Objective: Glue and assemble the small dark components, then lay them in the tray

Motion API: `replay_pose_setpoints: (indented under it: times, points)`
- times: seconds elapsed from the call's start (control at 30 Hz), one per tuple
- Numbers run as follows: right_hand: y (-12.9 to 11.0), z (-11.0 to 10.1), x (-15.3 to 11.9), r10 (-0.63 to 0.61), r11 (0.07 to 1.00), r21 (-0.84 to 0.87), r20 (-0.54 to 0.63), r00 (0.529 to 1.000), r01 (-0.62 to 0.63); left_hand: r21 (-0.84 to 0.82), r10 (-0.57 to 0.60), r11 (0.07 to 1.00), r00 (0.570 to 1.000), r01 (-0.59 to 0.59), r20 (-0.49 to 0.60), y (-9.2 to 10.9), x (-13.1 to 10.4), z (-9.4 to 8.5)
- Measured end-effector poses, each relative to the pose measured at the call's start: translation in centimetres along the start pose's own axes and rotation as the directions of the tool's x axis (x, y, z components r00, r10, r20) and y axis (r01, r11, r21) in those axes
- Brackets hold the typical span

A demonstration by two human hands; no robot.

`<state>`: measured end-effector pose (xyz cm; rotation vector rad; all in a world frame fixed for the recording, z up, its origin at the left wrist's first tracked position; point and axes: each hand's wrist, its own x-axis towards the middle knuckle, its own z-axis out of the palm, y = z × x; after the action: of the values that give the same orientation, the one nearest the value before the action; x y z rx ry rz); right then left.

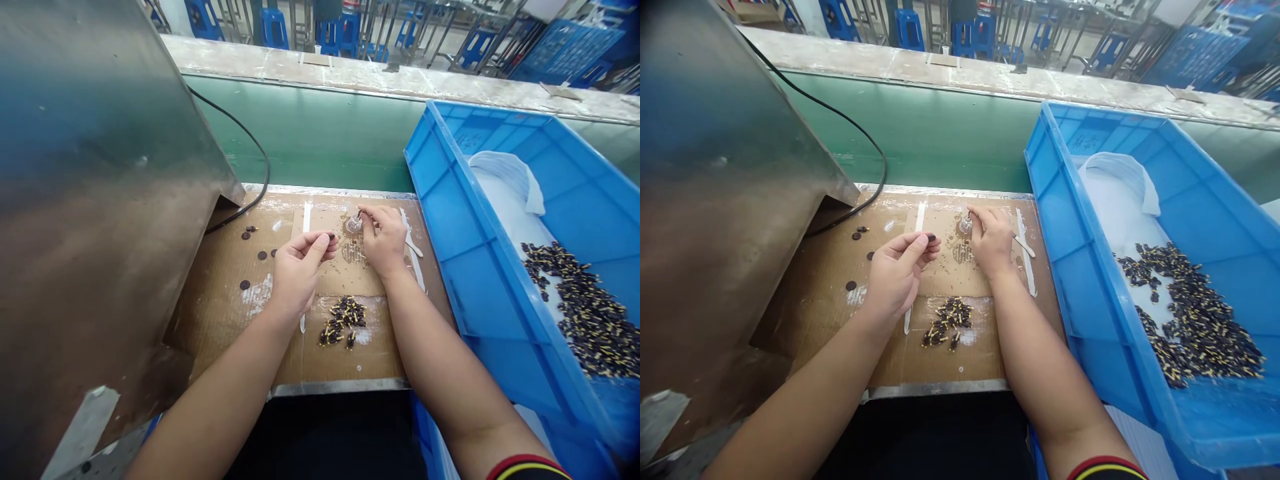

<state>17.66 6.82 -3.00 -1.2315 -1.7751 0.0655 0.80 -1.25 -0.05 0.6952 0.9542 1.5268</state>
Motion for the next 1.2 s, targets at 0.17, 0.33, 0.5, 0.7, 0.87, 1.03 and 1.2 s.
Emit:
replay_pose_setpoints:
  times: [0.17,0.33,0.5,0.7,0.87,1.03,1.2]
  points:
    - [-0.2,-0.1,0.1,-0.005,1.000,0.010,0.004,1.000,0.005,-0.002,0.000,1.000,1.000,0.000,-0.010,0.0,0.1,0.0]
    - [0.0,0.1,0.1,-0.019,1.000,0.001,-0.002,1.000,0.019,-0.004,-0.001,1.000,1.000,0.001,-0.017,0.0,0.0,0.0]
    - [-0.7,-0.4,0.3,-0.015,1.000,0.001,-0.046,0.999,0.016,-0.048,-0.027,0.999,0.999,0.026,-0.030,0.3,0.0,0.1]
    - [-3.7,-4.0,0.9,-0.039,0.999,-0.028,-0.341,0.939,0.032,-0.151,-0.104,0.984,0.994,0.097,-0.040,0.6,0.1,0.2]
    - [-3.5,-5.1,1.4,0.003,0.998,-0.064,-0.177,0.984,-0.014,-0.224,-0.149,0.964,0.989,0.145,-0.001,0.4,0.3,-0.1]
    - [-4.3,-3.8,-0.1,0.268,0.899,0.368,-0.037,0.963,-0.236,-0.246,-0.175,0.956,0.984,0.163,-0.028,0.2,0.6,-0.1]
    - [-6.5,-2.5,-2.5,0.238,0.379,0.779,0.439,0.866,-0.499,-0.099,-0.015,0.995,0.999,0.012,-0.029,-0.2,0.6,0.0]
